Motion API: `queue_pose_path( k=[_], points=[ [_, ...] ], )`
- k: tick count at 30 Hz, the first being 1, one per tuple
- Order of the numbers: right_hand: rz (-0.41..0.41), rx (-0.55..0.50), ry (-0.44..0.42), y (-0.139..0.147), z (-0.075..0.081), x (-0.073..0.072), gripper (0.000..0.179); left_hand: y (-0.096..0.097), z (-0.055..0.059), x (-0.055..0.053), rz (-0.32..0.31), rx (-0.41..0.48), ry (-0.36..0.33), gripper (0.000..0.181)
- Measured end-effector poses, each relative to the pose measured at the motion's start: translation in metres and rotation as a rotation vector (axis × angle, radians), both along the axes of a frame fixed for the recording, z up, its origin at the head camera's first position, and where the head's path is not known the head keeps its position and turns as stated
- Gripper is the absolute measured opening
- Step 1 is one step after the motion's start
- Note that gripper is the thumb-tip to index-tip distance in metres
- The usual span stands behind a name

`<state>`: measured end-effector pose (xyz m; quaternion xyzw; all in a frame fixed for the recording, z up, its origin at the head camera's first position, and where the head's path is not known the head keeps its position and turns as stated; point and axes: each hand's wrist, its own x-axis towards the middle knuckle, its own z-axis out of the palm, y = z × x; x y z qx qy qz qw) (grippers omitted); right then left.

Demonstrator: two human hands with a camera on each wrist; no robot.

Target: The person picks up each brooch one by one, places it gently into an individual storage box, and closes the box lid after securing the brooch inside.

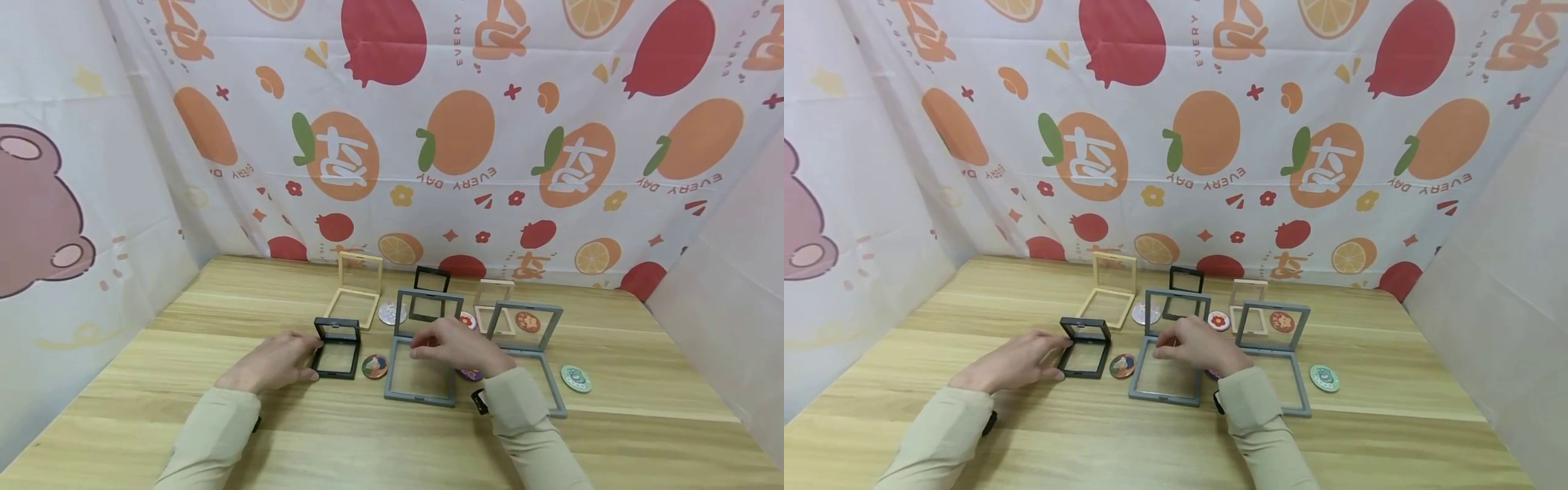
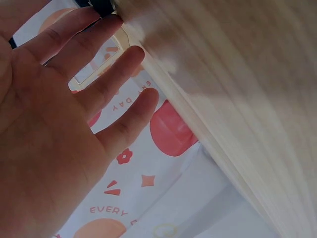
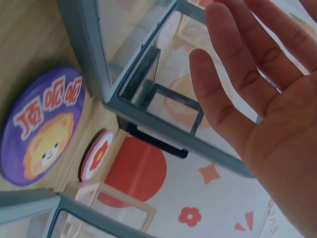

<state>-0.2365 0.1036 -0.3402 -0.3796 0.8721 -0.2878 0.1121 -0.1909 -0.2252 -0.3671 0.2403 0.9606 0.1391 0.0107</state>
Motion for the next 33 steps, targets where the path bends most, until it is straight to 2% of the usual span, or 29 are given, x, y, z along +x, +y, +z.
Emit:
queue_pose_path(
  k=[16, 25, 33],
  points=[
    [0.046, 0.052, 0.006, -0.020, -0.002, 0.002, 0.022, -0.002, 0.001, 0.001, -0.017, 0.022, -0.006, 0.046],
    [0.120, -0.038, 0.077, -0.026, 0.009, 0.005, 0.017, -0.003, 0.001, -0.001, -0.001, 0.024, -0.018, 0.046],
    [0.115, 0.044, 0.075, -0.041, -0.001, 0.000, 0.013, -0.001, -0.001, -0.002, -0.011, 0.039, -0.017, 0.044]
  ],
)
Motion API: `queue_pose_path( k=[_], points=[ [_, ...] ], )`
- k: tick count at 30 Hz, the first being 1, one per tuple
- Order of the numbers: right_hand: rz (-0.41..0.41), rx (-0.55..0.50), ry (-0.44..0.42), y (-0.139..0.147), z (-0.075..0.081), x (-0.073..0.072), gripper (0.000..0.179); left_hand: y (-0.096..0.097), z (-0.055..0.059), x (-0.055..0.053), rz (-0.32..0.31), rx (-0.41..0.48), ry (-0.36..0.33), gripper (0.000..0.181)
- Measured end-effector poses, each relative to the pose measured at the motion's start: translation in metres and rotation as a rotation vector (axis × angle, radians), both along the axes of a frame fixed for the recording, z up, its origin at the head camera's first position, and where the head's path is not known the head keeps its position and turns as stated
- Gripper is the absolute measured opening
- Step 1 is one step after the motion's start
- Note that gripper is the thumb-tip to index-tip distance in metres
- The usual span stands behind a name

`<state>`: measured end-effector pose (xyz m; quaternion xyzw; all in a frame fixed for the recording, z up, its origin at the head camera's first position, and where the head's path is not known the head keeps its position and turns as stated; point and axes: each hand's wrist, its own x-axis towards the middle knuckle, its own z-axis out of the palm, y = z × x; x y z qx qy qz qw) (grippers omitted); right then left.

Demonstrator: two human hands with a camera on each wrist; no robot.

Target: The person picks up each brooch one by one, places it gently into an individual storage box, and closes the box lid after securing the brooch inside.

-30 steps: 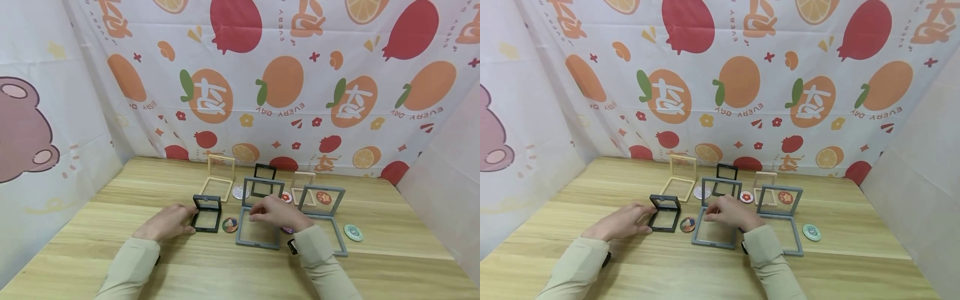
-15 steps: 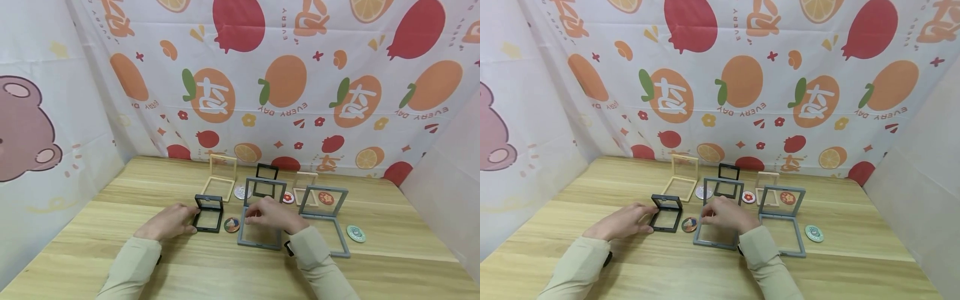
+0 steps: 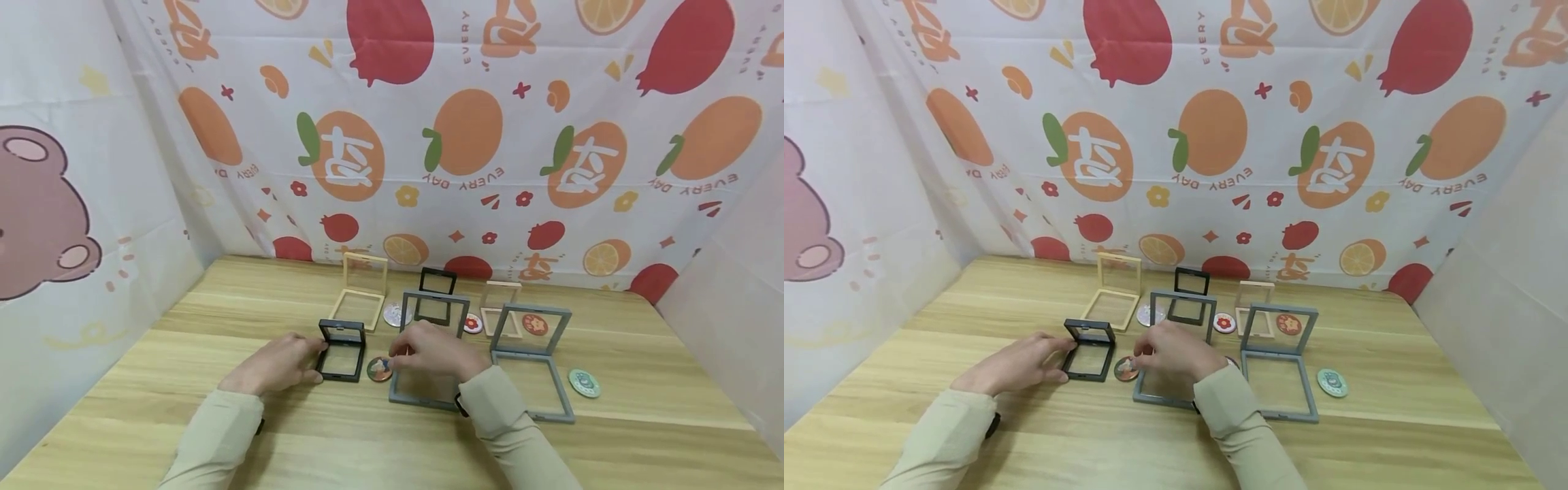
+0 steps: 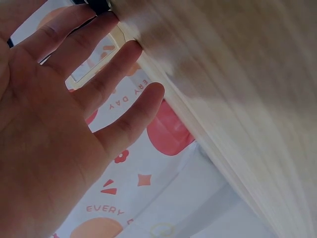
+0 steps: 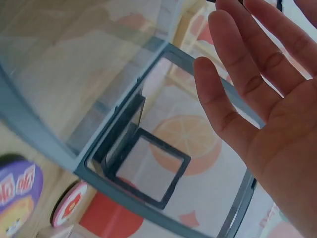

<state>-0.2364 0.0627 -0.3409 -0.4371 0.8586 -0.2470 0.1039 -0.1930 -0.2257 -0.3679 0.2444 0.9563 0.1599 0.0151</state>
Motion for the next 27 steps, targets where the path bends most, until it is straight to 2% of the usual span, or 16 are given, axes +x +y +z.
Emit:
queue_pose_path(
  k=[6, 13, 20, 27],
  points=[
    [-0.017, 0.026, 0.012, -0.005, -0.004, 0.001, 0.010, 0.004, 0.000, -0.001, -0.014, -0.004, 0.006, 0.042],
    [-0.006, 0.056, 0.012, -0.013, -0.007, 0.000, 0.010, 0.003, -0.001, 0.001, 0.009, -0.010, -0.020, 0.042],
    [-0.007, 0.089, 0.010, -0.020, -0.011, 0.001, 0.010, 0.001, -0.001, 0.002, 0.000, -0.013, -0.020, 0.042],
    [-0.060, 0.123, -0.026, -0.025, -0.012, 0.000, 0.010, 0.001, 0.001, 0.002, 0.013, -0.014, -0.028, 0.043]
  ],
)
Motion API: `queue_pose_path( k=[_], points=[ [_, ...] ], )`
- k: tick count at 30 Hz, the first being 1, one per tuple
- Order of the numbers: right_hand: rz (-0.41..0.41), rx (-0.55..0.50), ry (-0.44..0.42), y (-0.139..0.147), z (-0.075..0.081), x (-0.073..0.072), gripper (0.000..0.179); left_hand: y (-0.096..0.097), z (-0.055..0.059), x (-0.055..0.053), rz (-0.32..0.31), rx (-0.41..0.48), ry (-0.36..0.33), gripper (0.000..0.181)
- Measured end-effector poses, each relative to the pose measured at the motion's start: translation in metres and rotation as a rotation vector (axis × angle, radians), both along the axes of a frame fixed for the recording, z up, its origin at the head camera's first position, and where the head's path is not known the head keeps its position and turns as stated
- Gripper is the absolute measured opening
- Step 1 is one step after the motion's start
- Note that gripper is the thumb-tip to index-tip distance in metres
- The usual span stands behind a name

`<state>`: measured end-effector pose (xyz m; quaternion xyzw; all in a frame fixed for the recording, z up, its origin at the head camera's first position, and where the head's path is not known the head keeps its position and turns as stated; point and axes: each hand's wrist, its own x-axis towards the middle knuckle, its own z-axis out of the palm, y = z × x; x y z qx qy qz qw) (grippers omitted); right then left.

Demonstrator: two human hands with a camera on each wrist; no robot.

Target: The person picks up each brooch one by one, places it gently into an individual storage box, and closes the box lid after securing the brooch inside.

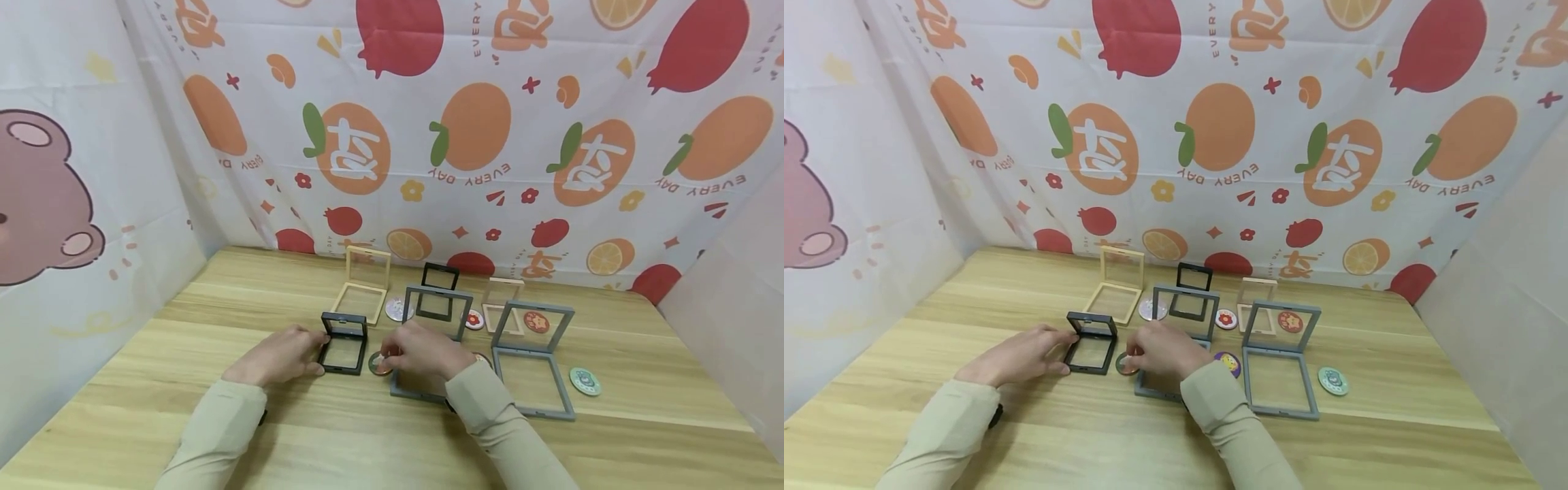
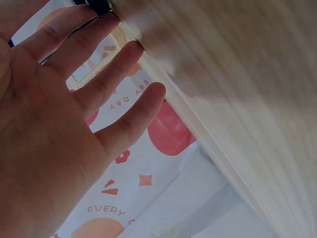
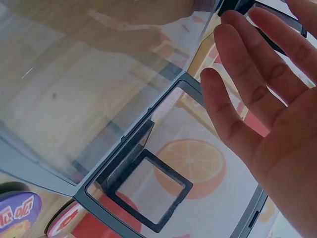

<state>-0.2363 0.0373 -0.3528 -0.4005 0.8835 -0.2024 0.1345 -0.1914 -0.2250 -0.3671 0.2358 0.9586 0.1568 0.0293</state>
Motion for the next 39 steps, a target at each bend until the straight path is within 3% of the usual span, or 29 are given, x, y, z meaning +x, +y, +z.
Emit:
queue_pose_path(
  k=[8, 15, 26, 39],
  points=[
    [0.031, 0.039, 0.131, -0.003, -0.005, 0.004, 0.017, 0.001, -0.005, 0.003, -0.005, -0.001, -0.010, 0.044],
    [0.041, 0.090, 0.166, -0.006, -0.006, 0.006, 0.024, 0.001, -0.006, 0.002, -0.015, -0.005, -0.008, 0.041],
    [0.032, 0.171, 0.188, -0.010, -0.004, -0.002, 0.026, 0.001, 0.009, -0.010, -0.028, -0.041, 0.004, 0.044],
    [0.068, 0.194, 0.257, -0.012, -0.009, 0.003, 0.014, 0.001, 0.006, -0.005, -0.020, -0.047, -0.018, 0.046]
  ],
)
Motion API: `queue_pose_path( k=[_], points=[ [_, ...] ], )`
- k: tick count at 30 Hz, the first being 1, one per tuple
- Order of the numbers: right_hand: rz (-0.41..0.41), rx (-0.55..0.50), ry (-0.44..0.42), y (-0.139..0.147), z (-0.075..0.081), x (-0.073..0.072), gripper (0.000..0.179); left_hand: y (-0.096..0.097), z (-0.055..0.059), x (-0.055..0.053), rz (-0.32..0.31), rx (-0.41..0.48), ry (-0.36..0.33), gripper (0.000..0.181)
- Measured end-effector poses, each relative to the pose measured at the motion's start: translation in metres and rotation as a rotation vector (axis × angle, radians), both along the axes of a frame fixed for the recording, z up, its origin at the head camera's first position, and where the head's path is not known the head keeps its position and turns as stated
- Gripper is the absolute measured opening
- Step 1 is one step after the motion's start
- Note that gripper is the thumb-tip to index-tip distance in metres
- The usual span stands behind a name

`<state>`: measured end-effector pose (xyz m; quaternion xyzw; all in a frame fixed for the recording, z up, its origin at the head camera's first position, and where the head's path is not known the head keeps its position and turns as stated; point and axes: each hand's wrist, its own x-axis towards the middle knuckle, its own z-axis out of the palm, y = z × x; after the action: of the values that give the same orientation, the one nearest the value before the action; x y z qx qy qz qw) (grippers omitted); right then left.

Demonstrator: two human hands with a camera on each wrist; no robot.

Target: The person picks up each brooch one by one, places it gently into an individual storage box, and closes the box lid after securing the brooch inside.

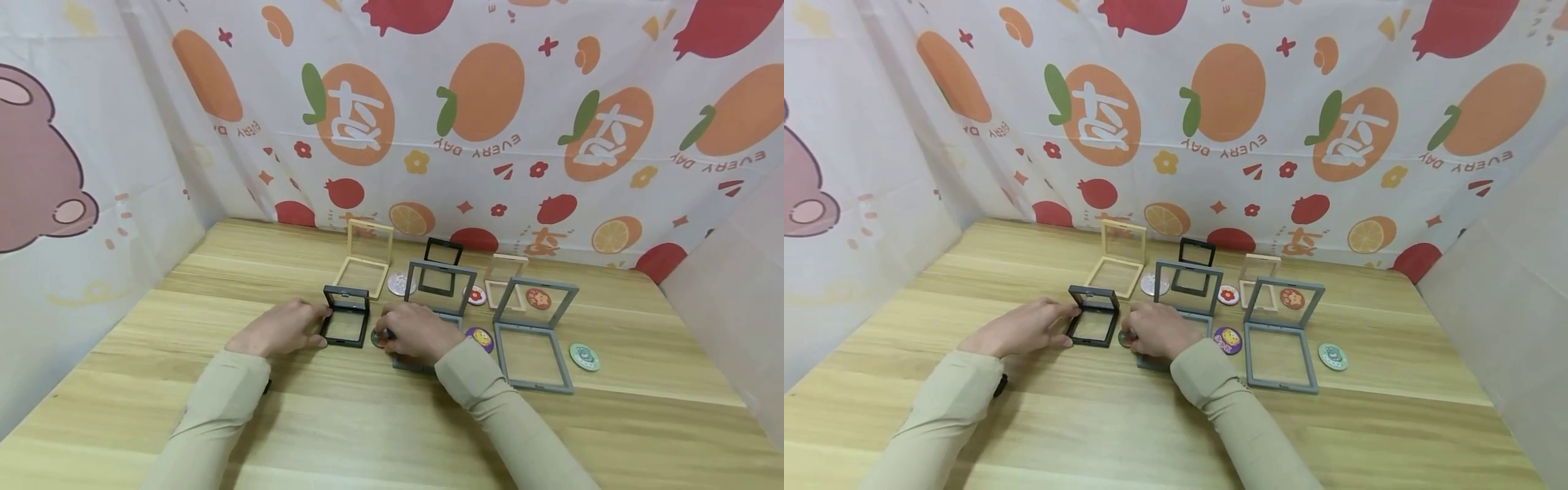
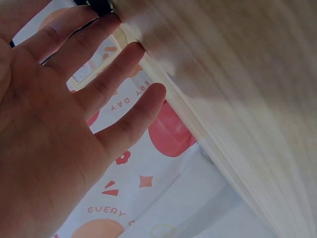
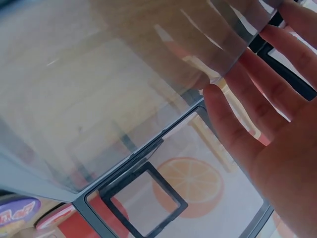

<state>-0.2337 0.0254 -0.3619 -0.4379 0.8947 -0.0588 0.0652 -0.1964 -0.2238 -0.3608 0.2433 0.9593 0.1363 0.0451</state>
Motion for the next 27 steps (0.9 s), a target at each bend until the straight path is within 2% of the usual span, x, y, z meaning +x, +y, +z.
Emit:
queue_pose_path(
  k=[12, 27],
  points=[
    [-0.025, 0.006, -0.006, -0.0032, 0.0011, 0.0002, 0.009, 0.0026, 0.0010, -0.0008, 0.000, -0.003, 0.006, 0.043],
    [0.006, 0.022, 0.014, -0.0087, 0.0017, 0.0004, 0.005, 0.0004, 0.0004, -0.0001, -0.010, -0.014, 0.026, 0.040]
  ],
)
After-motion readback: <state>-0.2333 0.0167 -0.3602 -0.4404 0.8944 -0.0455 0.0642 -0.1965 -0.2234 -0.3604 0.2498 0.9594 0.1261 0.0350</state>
